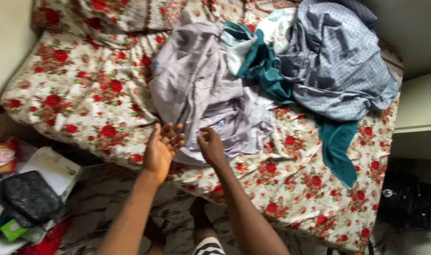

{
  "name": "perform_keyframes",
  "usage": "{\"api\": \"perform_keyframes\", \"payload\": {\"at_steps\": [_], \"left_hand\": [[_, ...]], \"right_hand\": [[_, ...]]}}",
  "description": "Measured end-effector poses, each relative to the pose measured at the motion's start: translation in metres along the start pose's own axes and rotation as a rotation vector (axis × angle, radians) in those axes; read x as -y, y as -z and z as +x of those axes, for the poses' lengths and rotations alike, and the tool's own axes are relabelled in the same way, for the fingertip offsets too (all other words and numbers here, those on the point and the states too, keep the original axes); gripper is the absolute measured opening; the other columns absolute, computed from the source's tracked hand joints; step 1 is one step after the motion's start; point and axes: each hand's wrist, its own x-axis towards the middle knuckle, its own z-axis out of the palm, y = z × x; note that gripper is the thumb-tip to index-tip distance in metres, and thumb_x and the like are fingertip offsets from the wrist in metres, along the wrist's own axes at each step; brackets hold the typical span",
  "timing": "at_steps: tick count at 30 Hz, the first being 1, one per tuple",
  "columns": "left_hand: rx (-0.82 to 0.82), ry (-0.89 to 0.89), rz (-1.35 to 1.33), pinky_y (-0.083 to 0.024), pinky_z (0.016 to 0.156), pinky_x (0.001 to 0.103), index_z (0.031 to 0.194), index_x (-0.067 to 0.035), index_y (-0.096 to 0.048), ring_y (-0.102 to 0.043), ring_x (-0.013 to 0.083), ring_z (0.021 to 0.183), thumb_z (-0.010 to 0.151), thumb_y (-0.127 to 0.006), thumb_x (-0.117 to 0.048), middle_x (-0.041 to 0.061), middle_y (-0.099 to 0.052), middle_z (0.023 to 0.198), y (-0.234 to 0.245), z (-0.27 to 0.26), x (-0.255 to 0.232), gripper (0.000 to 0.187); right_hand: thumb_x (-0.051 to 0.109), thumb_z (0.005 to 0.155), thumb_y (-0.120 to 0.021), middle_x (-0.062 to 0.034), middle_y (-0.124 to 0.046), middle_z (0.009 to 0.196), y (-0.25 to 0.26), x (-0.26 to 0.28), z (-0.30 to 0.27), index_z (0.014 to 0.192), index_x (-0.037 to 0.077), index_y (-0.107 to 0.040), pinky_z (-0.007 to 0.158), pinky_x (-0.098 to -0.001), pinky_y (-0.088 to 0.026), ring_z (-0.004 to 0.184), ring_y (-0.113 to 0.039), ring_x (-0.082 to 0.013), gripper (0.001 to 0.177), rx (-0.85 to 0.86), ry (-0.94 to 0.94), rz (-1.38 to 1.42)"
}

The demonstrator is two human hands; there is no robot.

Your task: The person folds a light-colored shirt on a floral-patterned bedspread, smoothing the fabric and tucking in the sleeves.

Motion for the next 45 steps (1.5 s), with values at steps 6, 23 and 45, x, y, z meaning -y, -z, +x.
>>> {"api": "perform_keyframes", "payload": {"at_steps": [6,23,45], "left_hand": [[-0.088,-0.031,0.063,-0.053,0.097,0.037,0.129,-0.011,-0.053,-0.066,0.0217,0.109,0.106,-0.046,-0.049,0.01,-0.067,0.13,-0.046,0.006,-0.004,0.046],[0.083,0.055,0.038,-0.053,0.096,0.039,0.136,-0.011,-0.052,-0.067,0.0219,0.111,0.105,-0.047,-0.045,0.011,-0.067,0.134,-0.075,0.031,-0.06,0.047],[0.218,-0.138,1.126,-0.053,0.1,0.039,0.141,-0.007,-0.058,-0.066,0.0275,0.12,0.093,-0.068,-0.029,0.015,-0.07,0.132,-0.037,0.156,0.012,0.054]], "right_hand": [[0.025,0.092,-0.069,-0.0123,-0.073,0.095,0.022,0.052,0.018,0.132,0.006,-0.063,0.068,-0.0334,-0.056,0.079,-0.071,-0.0185,0.044,0.169,-0.101,0.029],[0.024,0.092,-0.069,-0.0072,-0.074,0.108,-0.046,-0.022,0.044,0.125,0.002,-0.072,0.086,-0.0331,-0.052,0.097,-0.066,-0.0165,0.04,0.323,-0.41,0.444],[0.024,0.099,-0.069,-0.0069,-0.07,0.129,0.152,0.25,0.027,0.134,-0.002,-0.067,0.103,-0.0317,-0.051,0.115,-0.065,-0.0138,0.043,0.005,-0.01,0.707]]}}
